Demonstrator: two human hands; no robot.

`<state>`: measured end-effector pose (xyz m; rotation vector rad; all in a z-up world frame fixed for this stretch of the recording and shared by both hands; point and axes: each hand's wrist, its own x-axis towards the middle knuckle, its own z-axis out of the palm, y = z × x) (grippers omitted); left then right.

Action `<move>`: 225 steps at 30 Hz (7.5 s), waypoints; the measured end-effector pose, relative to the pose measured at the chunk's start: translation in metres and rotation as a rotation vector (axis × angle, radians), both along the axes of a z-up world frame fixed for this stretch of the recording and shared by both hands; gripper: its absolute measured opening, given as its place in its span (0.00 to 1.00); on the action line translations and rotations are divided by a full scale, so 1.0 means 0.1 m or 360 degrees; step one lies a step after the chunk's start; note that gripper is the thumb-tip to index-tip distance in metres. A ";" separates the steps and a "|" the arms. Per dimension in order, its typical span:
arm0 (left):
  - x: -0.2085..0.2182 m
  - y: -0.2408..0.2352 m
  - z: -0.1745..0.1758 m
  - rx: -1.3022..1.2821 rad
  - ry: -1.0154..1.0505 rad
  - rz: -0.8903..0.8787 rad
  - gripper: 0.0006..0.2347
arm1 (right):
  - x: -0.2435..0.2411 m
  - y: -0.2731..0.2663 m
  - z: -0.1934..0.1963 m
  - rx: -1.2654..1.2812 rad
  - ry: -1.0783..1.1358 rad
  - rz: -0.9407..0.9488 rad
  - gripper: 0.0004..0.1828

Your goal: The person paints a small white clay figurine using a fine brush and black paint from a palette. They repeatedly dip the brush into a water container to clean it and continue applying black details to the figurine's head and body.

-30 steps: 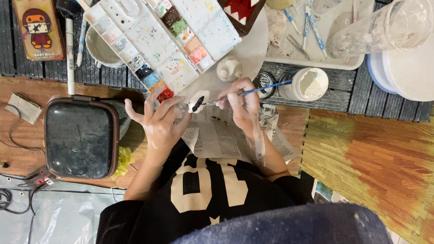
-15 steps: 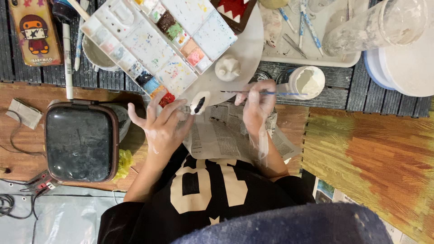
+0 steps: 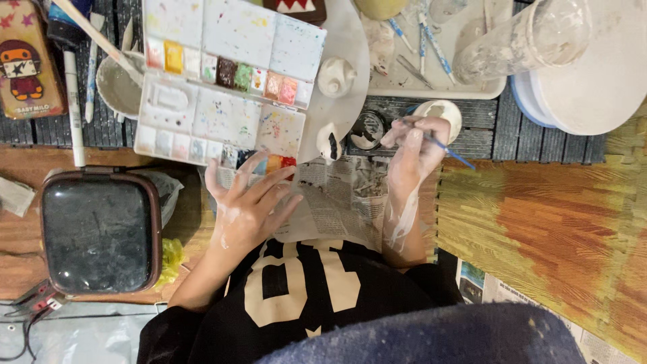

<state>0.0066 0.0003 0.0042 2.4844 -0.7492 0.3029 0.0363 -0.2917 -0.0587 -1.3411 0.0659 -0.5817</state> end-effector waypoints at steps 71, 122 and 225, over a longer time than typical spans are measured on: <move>0.61 0.05 0.68 -0.0302 0.0181 -0.0007 0.18 | -0.44 0.09 -0.46 -0.0113 -0.0221 -0.0012 0.02; 0.63 0.73 -1.55 -0.2473 0.0986 0.0522 0.15 | 0.77 -0.12 0.46 -0.1125 0.0105 -0.0092 0.07; 0.54 0.79 -1.73 -0.2453 0.1006 0.0467 0.10 | 0.04 -0.05 0.20 -0.0828 0.0168 0.0155 0.07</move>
